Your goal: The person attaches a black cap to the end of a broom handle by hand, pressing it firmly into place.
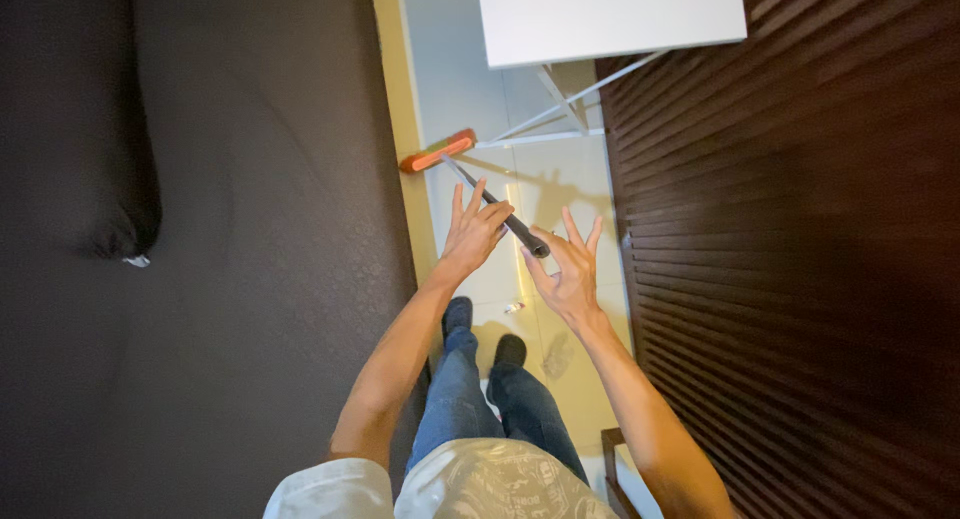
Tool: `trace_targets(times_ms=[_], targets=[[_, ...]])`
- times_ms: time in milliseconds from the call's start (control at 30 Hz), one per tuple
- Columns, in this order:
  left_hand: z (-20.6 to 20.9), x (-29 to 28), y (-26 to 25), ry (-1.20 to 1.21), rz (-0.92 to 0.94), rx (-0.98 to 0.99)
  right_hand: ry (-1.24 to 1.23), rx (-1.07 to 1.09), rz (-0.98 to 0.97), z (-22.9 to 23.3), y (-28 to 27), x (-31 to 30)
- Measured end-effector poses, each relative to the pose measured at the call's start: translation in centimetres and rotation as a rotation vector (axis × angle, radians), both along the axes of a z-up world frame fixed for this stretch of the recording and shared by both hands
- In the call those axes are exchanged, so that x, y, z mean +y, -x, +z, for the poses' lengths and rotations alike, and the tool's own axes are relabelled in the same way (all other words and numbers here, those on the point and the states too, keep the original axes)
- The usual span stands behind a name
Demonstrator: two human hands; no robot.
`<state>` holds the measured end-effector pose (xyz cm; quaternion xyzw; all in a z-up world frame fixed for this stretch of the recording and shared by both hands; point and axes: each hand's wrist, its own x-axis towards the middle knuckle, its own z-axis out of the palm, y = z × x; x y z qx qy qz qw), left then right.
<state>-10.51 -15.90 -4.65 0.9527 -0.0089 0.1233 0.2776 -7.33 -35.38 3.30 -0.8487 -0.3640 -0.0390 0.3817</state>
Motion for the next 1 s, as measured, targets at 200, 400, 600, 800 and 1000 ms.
trace_targets(times_ms=[200,400,600,800,1000], targets=[[-0.4,6.5,-2.8,-0.050,0.009,0.022,0.034,-0.047,0.030,-0.7,-2.1,6.4],[-1.6,12.1,-7.0,-0.080,0.053,0.085,0.073,-0.077,-0.002,-3.6,-5.9,12.5],[-2.2,13.9,-8.4,0.013,0.091,0.093,0.119,-0.108,-0.066,-4.0,-7.0,15.4],[-1.8,13.8,-8.2,0.065,0.130,0.079,0.232,-0.201,-0.094,-3.0,-6.7,16.0],[-2.6,12.5,-6.6,0.095,0.144,0.142,0.339,-0.213,-0.087,-3.5,-5.5,14.8]])
